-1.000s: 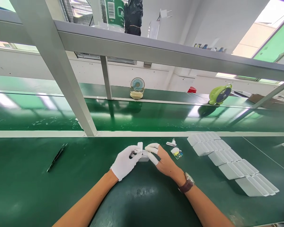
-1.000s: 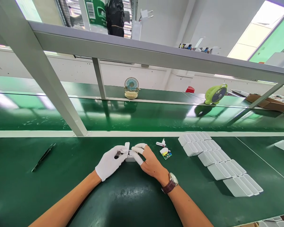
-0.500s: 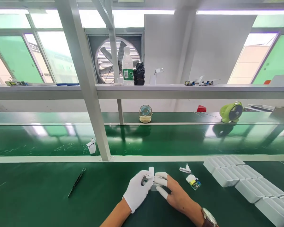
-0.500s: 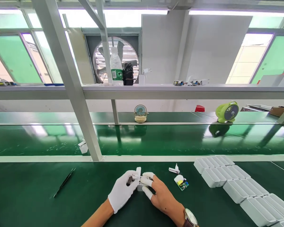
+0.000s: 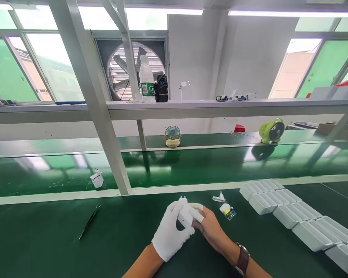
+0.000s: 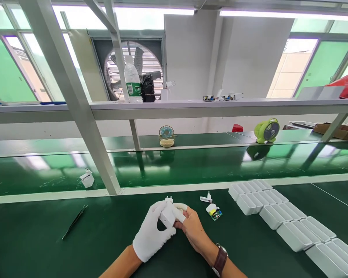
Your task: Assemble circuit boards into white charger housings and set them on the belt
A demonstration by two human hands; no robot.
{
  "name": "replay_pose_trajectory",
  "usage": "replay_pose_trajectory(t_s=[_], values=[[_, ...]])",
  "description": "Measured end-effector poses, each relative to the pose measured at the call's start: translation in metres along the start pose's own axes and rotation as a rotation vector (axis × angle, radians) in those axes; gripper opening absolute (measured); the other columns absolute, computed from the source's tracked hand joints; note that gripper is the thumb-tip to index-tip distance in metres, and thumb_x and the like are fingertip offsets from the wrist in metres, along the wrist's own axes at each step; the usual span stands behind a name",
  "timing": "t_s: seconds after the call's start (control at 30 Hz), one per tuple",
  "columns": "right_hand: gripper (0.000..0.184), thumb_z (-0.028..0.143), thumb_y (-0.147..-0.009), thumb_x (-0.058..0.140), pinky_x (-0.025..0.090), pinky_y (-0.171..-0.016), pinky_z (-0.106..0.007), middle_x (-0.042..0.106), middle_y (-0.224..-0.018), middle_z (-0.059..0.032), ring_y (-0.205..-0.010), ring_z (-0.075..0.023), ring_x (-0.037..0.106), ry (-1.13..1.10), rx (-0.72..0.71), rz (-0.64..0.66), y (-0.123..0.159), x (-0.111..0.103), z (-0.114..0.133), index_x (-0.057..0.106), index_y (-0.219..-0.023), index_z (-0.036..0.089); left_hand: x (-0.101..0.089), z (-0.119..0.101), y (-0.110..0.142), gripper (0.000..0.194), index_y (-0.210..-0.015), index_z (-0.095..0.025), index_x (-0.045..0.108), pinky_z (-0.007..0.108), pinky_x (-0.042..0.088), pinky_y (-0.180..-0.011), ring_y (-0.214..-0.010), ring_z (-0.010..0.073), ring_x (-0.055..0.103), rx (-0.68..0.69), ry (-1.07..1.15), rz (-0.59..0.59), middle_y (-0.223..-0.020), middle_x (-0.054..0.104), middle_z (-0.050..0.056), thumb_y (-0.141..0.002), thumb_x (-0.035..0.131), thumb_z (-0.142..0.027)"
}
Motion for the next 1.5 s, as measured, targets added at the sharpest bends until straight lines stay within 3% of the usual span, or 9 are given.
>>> replay_pose_trajectory(t_s=[0.1, 0.27, 0.47, 0.67, 1.0, 1.27, 1.37, 1.5], values=[[0.046, 0.058, -0.081, 0.076, 0.058, -0.074, -0.039, 0.075, -0.099, -0.0084, -0.092, -0.0272, 0.070, -0.042, 0.070, 0.040, 0.005, 0.006, -0.009, 0.072, -0.110, 0.022, -0.003, -0.011, -0.001, 0.069, -0.138, -0.025, 0.053, 0.053, 0.044, -0.114, -0.132, 0.0327, 0.054, 0.017, -0.031, 0.011, -0.140, 0.057, 0.013, -0.072, 0.075, -0.023], [0.041, 0.052, -0.086, 0.074, 0.056, -0.073, -0.036, 0.074, -0.096, -0.0069, -0.085, -0.0221, 0.070, -0.109, 0.135, 0.089, 0.008, 0.007, -0.017, 0.071, -0.112, 0.020, -0.010, -0.018, -0.003, 0.056, -0.124, -0.026, 0.061, 0.047, 0.049, -0.108, -0.124, 0.0304, 0.059, 0.007, -0.057, 0.033, -0.131, 0.063, 0.009, -0.071, 0.079, -0.026], [0.045, 0.054, -0.086, 0.073, 0.056, -0.071, -0.035, 0.073, -0.093, -0.0063, -0.083, -0.0213, 0.069, -0.082, 0.171, 0.094, 0.010, 0.007, -0.016, 0.070, -0.115, 0.019, -0.009, -0.015, -0.002, 0.056, -0.124, -0.026, 0.061, 0.043, 0.052, -0.104, -0.124, 0.0300, 0.058, -0.010, -0.021, 0.035, -0.129, 0.062, 0.008, -0.071, 0.081, -0.026], [0.039, 0.051, -0.088, 0.071, 0.055, -0.071, -0.034, 0.073, -0.093, -0.0054, -0.080, -0.0196, 0.067, -0.078, 0.191, 0.118, 0.011, 0.009, -0.019, 0.071, -0.113, 0.021, -0.004, -0.010, -0.002, 0.039, -0.109, -0.028, 0.067, 0.041, 0.054, -0.097, -0.113, 0.0284, 0.062, 0.015, -0.004, 0.059, -0.109, 0.068, 0.005, -0.073, 0.081, -0.030], [0.034, 0.046, -0.090, 0.072, 0.055, -0.072, -0.034, 0.073, -0.094, -0.0033, -0.074, -0.0159, 0.064, -0.039, 0.114, 0.071, 0.009, -0.001, -0.013, 0.072, -0.115, 0.023, -0.006, -0.018, -0.004, 0.068, -0.140, -0.029, 0.052, 0.049, 0.047, -0.108, -0.129, 0.0316, 0.055, 0.090, -0.027, 0.120, -0.138, 0.059, 0.010, -0.079, 0.080, -0.035], [0.038, 0.047, -0.090, 0.071, 0.059, -0.077, -0.038, 0.075, -0.100, -0.0047, -0.080, -0.0184, 0.068, 0.018, 0.077, 0.076, 0.010, -0.002, -0.006, 0.070, -0.118, 0.022, -0.006, -0.025, -0.005, 0.064, -0.135, -0.028, 0.055, 0.048, 0.051, -0.103, -0.121, 0.0302, 0.060, 0.143, -0.036, 0.112, -0.131, 0.062, 0.009, -0.076, 0.081, -0.027], [0.040, 0.046, -0.089, 0.072, 0.060, -0.085, -0.039, 0.074, -0.108, -0.0065, -0.093, -0.0218, 0.070, 0.120, -0.024, 0.032, 0.009, -0.008, 0.003, 0.068, -0.121, 0.023, -0.005, -0.022, -0.006, 0.067, -0.135, -0.029, 0.054, 0.048, 0.052, -0.103, -0.125, 0.0310, 0.058, 0.097, -0.079, 0.082, -0.134, 0.060, 0.009, -0.074, 0.080, -0.020], [0.033, 0.034, -0.092, 0.069, 0.056, -0.097, -0.043, 0.068, -0.123, -0.0079, -0.109, -0.0239, 0.066, 0.537, -0.386, -0.059, 0.013, -0.014, 0.031, 0.068, -0.125, 0.029, -0.007, -0.008, -0.010, 0.064, -0.127, -0.026, 0.057, 0.047, 0.053, -0.101, -0.124, 0.0304, 0.058, 0.035, -0.127, 0.032, -0.133, 0.059, 0.009, -0.070, 0.084, -0.022]])
Point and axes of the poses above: each hand's wrist, its own y-axis away from the middle knuckle, its own x-axis out of the palm, z = x × y, the point moved 9 cm from there along -y, towards the middle knuckle
